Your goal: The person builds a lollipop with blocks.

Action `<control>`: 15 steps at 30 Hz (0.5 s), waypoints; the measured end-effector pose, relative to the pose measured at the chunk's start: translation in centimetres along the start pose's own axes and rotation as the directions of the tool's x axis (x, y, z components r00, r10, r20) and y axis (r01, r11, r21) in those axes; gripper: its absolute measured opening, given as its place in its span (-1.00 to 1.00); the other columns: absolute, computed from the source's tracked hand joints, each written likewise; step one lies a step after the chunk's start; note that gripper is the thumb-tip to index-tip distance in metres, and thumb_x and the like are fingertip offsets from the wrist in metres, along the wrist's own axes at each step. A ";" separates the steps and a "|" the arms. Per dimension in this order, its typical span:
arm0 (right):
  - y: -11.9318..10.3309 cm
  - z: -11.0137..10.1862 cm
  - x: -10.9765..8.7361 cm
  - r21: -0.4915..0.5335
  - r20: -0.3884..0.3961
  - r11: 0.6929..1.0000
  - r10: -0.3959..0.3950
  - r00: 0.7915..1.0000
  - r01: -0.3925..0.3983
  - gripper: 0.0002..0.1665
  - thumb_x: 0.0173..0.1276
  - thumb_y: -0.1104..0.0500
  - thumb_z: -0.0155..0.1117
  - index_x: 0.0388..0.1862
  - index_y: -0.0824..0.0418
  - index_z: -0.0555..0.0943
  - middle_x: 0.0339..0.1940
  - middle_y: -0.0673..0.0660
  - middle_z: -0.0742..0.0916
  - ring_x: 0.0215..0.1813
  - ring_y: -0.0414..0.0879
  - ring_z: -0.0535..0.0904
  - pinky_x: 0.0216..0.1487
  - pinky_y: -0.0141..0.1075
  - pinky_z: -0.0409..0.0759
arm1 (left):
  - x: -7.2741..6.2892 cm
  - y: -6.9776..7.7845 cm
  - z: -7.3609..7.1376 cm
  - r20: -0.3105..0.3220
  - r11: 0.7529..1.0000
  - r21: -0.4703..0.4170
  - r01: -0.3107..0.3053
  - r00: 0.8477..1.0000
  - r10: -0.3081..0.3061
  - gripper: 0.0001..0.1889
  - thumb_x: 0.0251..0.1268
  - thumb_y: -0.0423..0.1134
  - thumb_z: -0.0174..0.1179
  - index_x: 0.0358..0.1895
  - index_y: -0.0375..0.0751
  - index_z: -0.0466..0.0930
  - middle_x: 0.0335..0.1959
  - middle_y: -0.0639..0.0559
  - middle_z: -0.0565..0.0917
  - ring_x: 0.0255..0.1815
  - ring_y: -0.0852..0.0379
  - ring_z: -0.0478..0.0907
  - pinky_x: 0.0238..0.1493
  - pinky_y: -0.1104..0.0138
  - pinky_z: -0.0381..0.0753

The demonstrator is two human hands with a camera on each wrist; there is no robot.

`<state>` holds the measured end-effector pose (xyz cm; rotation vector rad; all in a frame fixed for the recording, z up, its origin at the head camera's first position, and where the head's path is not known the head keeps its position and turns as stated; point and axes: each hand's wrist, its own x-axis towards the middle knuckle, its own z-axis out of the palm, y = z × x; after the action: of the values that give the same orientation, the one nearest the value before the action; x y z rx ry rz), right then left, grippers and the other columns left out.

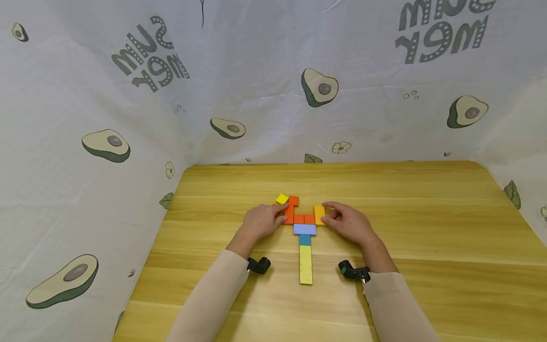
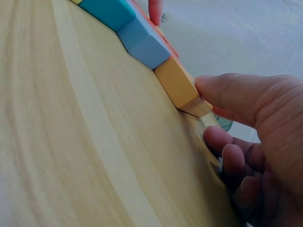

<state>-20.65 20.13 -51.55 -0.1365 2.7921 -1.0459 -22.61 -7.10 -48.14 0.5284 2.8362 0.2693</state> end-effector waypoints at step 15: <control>-0.3 -0.3 -0.1 0.003 -0.005 1.000 -0.028 1.000 0.028 -0.41 0.41 -0.08 0.37 0.35 0.10 0.57 -0.22 0.06 0.68 -0.32 -0.12 0.48 -0.22 -0.27 0.40 | 0.1 -0.3 0.2 -0.002 1.000 -0.025 0.000 1.000 0.000 -0.47 0.52 0.20 0.07 0.50 0.35 0.38 -0.03 -0.12 0.78 -0.28 0.06 0.63 -0.25 0.24 0.61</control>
<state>-20.60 20.14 -51.10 -0.1730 2.8003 -1.0580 -22.74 -7.28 -48.40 0.5241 2.8305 0.3043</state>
